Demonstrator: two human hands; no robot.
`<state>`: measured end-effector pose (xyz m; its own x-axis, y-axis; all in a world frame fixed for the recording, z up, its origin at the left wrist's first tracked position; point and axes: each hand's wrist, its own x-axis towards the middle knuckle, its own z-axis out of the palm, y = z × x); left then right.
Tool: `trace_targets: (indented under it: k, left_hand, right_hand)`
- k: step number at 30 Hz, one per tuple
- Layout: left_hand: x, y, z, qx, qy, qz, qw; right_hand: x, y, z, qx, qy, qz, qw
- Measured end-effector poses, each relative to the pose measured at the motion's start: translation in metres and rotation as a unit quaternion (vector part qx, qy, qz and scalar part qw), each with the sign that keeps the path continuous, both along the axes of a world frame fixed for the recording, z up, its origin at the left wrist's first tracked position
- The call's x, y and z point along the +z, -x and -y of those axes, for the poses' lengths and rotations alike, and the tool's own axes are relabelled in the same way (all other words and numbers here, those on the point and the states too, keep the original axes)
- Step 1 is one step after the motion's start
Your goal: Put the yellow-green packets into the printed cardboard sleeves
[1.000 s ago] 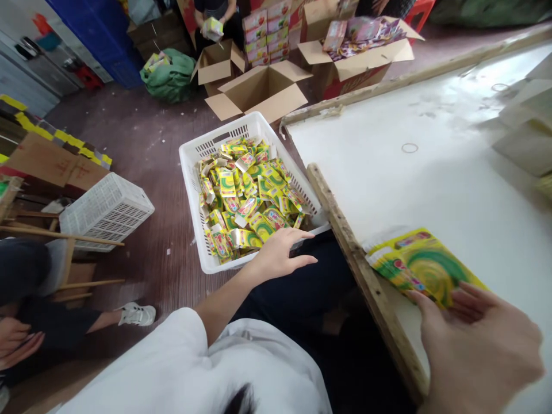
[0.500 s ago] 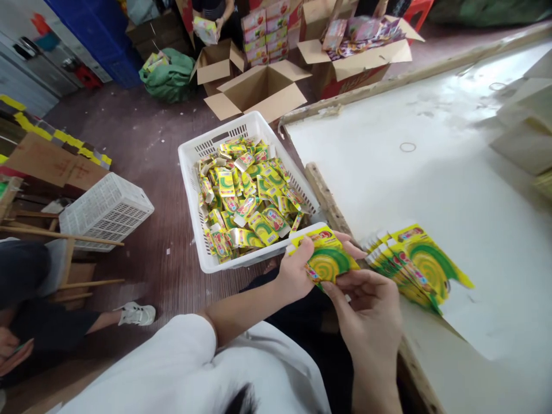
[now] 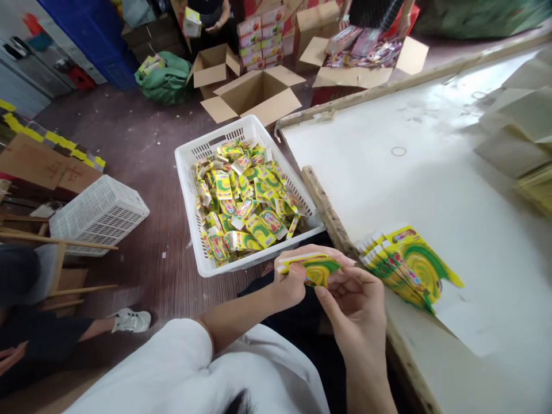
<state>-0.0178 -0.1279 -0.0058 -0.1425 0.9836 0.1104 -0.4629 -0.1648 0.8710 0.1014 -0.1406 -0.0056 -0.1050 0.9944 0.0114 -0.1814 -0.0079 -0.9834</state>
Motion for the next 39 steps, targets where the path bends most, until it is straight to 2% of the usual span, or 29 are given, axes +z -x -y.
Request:
trace_targets:
  k: [3,6,10,11,15,16,18,21,23,26,28,30,32,34,35,36,37,39]
  left_hand:
    - [0.001,0.0,-0.002,0.018,0.05,0.014,0.999]
    - [0.004,0.0,-0.008,0.037,0.107,0.071,0.991]
    - [0.006,0.002,-0.017,0.003,0.094,0.124,0.988]
    - [0.006,0.002,-0.019,0.01,0.082,0.134,0.988]
    - [0.003,-0.001,-0.021,0.132,0.063,0.172,0.974]
    - [0.002,-0.001,-0.02,0.15,0.064,0.168,0.972]
    - [0.002,-0.002,-0.017,0.145,0.053,0.14,0.978]
    - [0.003,-0.002,-0.015,0.07,0.032,0.116,0.99]
    - [0.002,-0.002,-0.016,0.044,0.066,0.128,0.989]
    - [-0.004,0.002,-0.02,0.086,0.119,0.125,0.981]
    - [-0.009,0.007,-0.021,0.104,0.118,0.078,0.984]
    - [-0.006,0.017,-0.019,0.122,0.095,0.01,0.988]
    - [0.006,0.03,-0.012,0.194,0.032,-0.061,0.979]
    - [0.025,0.042,-0.005,0.27,-0.06,-0.146,0.95]
    - [0.035,0.048,-0.003,0.267,-0.104,-0.201,0.937]
    - [0.043,0.052,-0.001,0.23,-0.138,-0.265,0.926]
    - [0.049,0.055,-0.001,0.166,-0.156,-0.334,0.915]
    - [0.051,0.058,-0.004,0.015,-0.14,-0.453,0.88]
  right_hand:
    - [-0.004,-0.002,0.002,0.025,0.001,0.018,1.0]
    - [-0.009,-0.003,0.006,0.044,-0.022,0.076,0.996]
    - [-0.007,0.0,0.012,0.084,-0.056,0.129,0.987]
    - [-0.007,0.002,0.013,0.101,-0.057,0.13,0.985]
    - [-0.008,0.012,0.011,0.133,-0.042,0.11,0.984]
    - [-0.009,0.013,0.009,0.124,-0.038,0.108,0.986]
    - [-0.009,0.011,0.003,0.081,-0.032,0.101,0.991]
    - [-0.004,0.003,-0.005,0.012,-0.02,0.074,0.997]
    - [-0.001,-0.001,-0.007,-0.015,-0.027,0.076,0.997]
    - [-0.001,-0.002,-0.006,-0.021,-0.103,0.161,0.981]
    - [-0.003,-0.003,-0.007,-0.036,-0.189,0.253,0.948]
    - [-0.004,-0.008,-0.012,-0.077,-0.267,0.341,0.898]
    - [-0.001,-0.018,-0.018,-0.109,-0.316,0.406,0.85]
    - [0.005,-0.025,-0.024,-0.106,-0.348,0.446,0.818]
    - [0.007,-0.027,-0.026,-0.094,-0.363,0.456,0.807]
    - [0.01,-0.027,-0.026,-0.079,-0.378,0.461,0.799]
    - [0.011,-0.025,-0.025,-0.063,-0.393,0.461,0.794]
    - [0.013,-0.021,-0.022,-0.038,-0.412,0.452,0.79]
